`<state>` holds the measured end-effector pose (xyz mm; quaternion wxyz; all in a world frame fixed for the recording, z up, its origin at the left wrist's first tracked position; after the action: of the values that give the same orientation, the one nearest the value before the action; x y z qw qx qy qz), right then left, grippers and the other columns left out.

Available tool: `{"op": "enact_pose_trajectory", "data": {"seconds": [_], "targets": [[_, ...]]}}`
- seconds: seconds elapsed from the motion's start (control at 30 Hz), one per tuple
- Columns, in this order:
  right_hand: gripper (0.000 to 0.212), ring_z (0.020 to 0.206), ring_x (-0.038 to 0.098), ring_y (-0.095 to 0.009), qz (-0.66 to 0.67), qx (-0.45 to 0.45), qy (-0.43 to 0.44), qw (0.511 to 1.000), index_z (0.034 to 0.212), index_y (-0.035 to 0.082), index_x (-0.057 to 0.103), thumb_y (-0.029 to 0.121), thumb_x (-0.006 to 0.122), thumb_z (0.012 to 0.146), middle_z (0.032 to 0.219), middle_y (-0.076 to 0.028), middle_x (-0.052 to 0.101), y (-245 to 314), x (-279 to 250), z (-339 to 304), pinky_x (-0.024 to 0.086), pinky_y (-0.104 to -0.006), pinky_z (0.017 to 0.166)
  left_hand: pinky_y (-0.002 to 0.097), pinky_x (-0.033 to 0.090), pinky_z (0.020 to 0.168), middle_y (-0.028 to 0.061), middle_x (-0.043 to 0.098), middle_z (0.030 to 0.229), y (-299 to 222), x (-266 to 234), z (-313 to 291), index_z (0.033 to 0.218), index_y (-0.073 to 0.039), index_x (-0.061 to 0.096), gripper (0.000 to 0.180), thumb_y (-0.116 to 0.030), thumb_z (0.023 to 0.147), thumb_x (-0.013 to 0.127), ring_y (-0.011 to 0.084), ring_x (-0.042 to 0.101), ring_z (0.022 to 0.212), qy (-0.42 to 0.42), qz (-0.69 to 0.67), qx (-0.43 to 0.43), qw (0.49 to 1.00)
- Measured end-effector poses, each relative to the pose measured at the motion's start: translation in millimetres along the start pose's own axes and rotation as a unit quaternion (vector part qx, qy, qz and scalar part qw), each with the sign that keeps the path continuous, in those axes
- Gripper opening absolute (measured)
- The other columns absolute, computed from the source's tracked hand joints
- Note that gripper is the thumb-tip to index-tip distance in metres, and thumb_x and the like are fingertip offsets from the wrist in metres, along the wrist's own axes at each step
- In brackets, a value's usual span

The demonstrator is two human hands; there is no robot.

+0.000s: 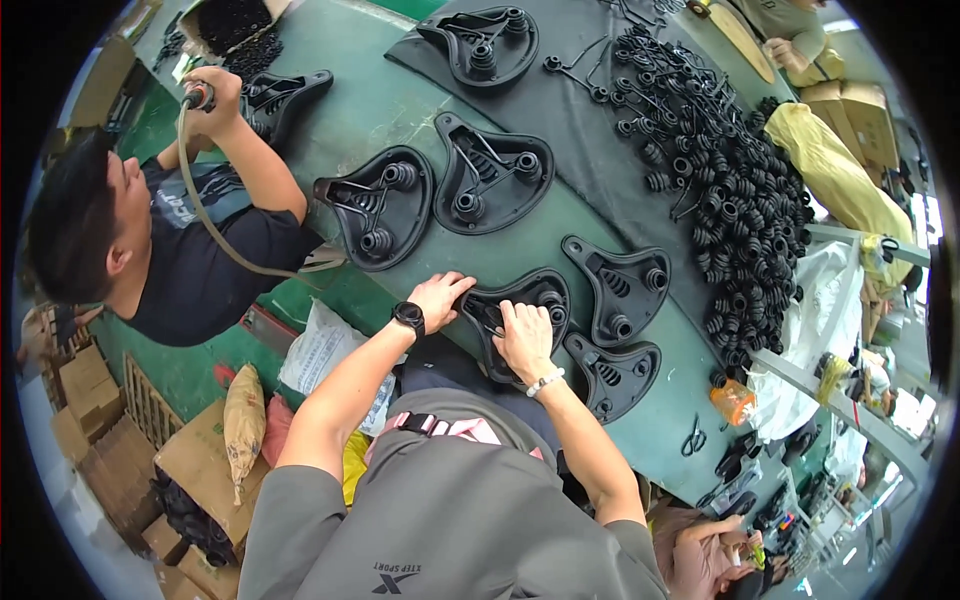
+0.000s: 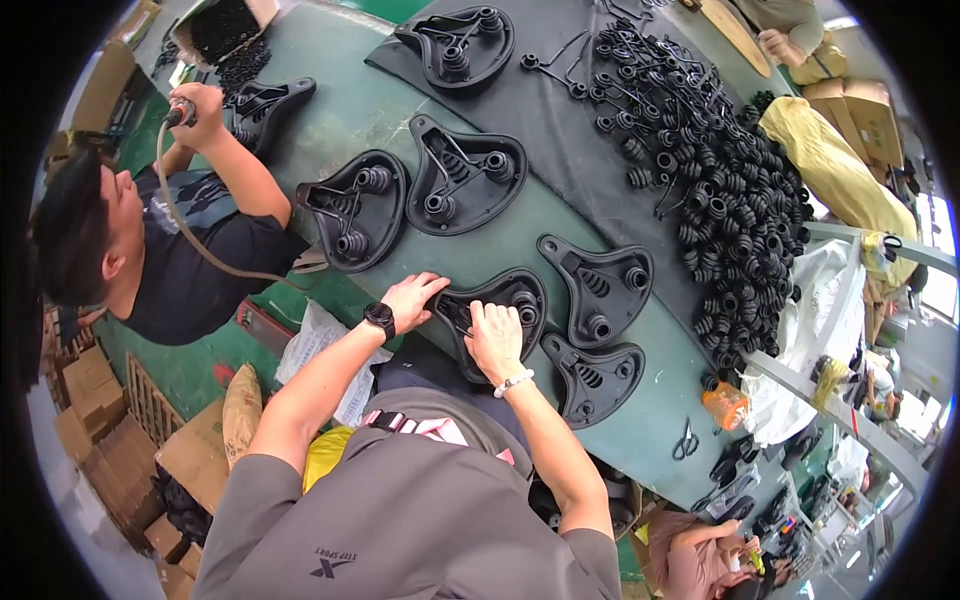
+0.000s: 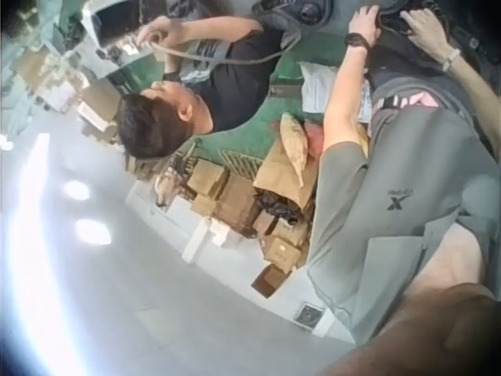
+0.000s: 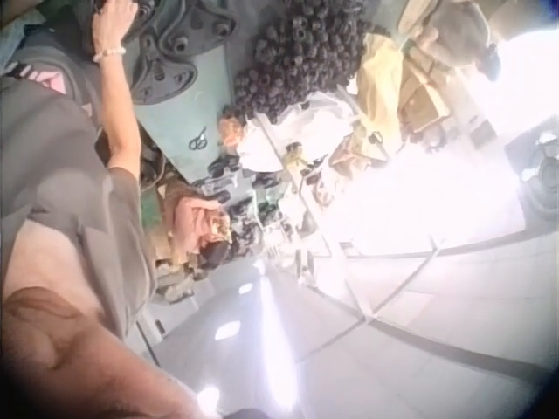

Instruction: Assembling plastic components onto bicycle seats at a factory workbench.

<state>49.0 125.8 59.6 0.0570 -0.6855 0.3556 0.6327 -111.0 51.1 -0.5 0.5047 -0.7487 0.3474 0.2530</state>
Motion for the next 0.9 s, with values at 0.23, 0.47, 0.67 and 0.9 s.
{"op": "enact_pose_trajectory", "data": {"seconds": [0.23, 0.47, 0.67, 0.9], "targets": [[0.050, 0.091, 0.059, -0.025, -0.050, 0.000, -0.013, 0.999, 0.110, 0.008, 0.059, 0.022, 0.085, 0.069, 0.091, -0.008, 0.059, 18.5, -2.1, 9.3, 0.043, -0.0391, 0.085, 0.0461, 0.055, 0.095, 0.0111, 0.058, 0.130, -1.2, -3.4, 3.1, 0.141, -0.016, 0.053, 0.074, -0.007, 0.073, 0.081, 0.0350, 0.062, 0.114, -0.007, 0.007, 0.032, 0.999], [0.062, 0.106, 0.058, -0.028, -0.020, 0.023, -0.039, 0.999, 0.123, 0.005, 0.059, 0.028, 0.084, 0.071, 0.106, -0.012, 0.060, 21.4, -32.4, 4.0, 0.041, -0.0443, 0.100, 0.0500, 0.049, 0.104, 0.0140, 0.055, 0.136, -3.3, -4.7, 2.8, 0.146, -0.012, 0.047, 0.080, -0.007, 0.074, 0.080, 0.0376, 0.054, 0.126, 0.003, 0.003, 0.044, 0.999], [0.079, 0.126, 0.053, -0.039, 0.256, 0.342, -0.116, 0.897, 0.138, 0.000, 0.055, 0.042, 0.083, 0.078, 0.138, -0.023, 0.051, -31.5, -23.0, -118.7, 0.045, -0.0471, 0.107, 0.0547, 0.029, 0.121, 0.0244, 0.037, 0.156, -91.1, -31.5, 24.7, 0.148, -0.005, 0.045, 0.092, -0.040, 0.073, 0.083, 0.0471, 0.031, 0.147, -0.049, -0.067, 0.087, 0.993], [0.093, 0.149, 0.031, -0.049, 0.469, 0.447, -0.041, 0.760, 0.152, 0.005, 0.047, 0.061, 0.075, 0.084, 0.158, -0.042, 0.023, -26.7, 69.6, -139.0, 0.034, -0.0463, 0.120, 0.0576, 0.033, 0.116, 0.0248, 0.034, 0.158, -134.1, 34.1, 94.2, 0.130, -0.006, 0.062, 0.074, -0.046, 0.073, 0.085, 0.0470, 0.031, 0.146, -0.107, 0.002, -0.024, 0.994]]}}
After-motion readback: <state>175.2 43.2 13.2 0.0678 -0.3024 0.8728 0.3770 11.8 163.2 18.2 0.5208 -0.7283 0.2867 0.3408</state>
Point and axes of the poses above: each hand's wrist, its own z-axis towards the middle knuckle, its own x-axis out of the palm, y = z × x, the point moved 6 cm from there along z, towards the middle knuckle
